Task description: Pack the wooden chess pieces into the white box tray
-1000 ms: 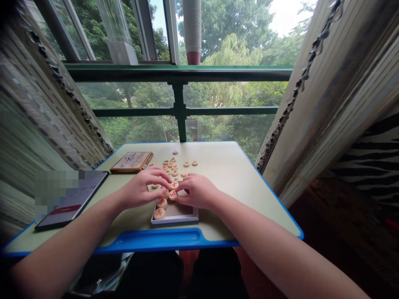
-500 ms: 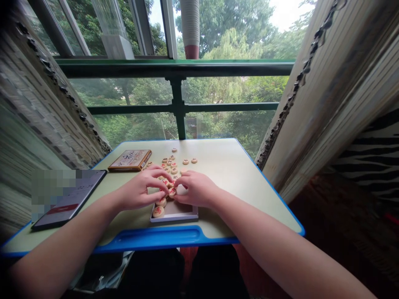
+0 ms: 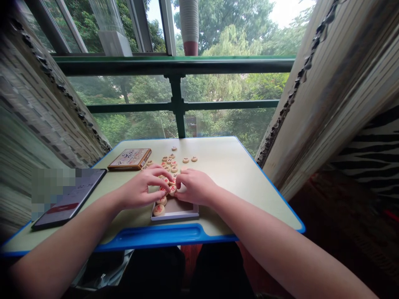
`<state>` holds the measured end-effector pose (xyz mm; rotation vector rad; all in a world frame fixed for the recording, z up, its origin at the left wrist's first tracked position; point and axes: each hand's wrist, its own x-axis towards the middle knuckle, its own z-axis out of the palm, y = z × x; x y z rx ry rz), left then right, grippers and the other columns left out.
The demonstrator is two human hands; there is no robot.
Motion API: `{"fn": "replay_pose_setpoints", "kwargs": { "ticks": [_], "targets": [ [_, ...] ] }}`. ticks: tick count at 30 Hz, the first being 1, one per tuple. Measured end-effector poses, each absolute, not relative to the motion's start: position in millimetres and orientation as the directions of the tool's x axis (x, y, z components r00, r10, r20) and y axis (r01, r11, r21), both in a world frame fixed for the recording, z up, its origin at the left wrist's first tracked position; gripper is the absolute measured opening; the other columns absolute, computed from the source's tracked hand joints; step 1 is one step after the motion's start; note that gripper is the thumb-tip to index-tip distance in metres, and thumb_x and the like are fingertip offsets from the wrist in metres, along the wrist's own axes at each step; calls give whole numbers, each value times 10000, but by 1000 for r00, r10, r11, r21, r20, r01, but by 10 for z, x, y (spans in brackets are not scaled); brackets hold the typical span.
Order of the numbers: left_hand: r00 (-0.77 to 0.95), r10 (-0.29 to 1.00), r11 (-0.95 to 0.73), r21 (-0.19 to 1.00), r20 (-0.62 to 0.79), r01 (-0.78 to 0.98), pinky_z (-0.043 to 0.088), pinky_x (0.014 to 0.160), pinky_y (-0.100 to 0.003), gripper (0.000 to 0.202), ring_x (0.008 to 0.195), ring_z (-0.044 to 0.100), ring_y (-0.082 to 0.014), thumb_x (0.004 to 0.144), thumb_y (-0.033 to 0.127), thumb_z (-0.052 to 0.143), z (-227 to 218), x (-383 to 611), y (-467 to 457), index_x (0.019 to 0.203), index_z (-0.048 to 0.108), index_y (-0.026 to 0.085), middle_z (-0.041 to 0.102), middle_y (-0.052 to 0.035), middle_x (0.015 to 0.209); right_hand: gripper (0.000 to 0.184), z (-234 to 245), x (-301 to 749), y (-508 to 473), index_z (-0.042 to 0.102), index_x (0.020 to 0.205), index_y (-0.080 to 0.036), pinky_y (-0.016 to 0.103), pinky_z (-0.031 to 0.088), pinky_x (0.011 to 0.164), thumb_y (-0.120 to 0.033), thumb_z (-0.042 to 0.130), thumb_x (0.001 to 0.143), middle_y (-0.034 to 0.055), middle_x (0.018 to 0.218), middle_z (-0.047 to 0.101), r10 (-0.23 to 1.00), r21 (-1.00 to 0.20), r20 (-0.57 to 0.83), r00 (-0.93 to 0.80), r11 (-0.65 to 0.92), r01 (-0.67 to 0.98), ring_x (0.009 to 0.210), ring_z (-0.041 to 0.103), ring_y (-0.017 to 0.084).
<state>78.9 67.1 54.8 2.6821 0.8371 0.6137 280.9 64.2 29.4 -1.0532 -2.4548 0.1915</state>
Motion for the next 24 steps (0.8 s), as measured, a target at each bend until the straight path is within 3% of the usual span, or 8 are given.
{"fn": "replay_pose_setpoints", "kwargs": {
  "ticks": [24],
  "targets": [
    [746, 591, -801, 337, 308, 495, 397, 881, -353, 192, 937, 502, -201, 745, 175, 560, 536, 772, 687, 783, 735, 244, 645, -30, 972, 144, 309, 2804, 637, 563, 672, -185, 230, 368, 618, -270, 679, 678, -5, 673, 565, 691, -286, 365, -625, 721, 631, 670, 498, 126]
  ]
}}
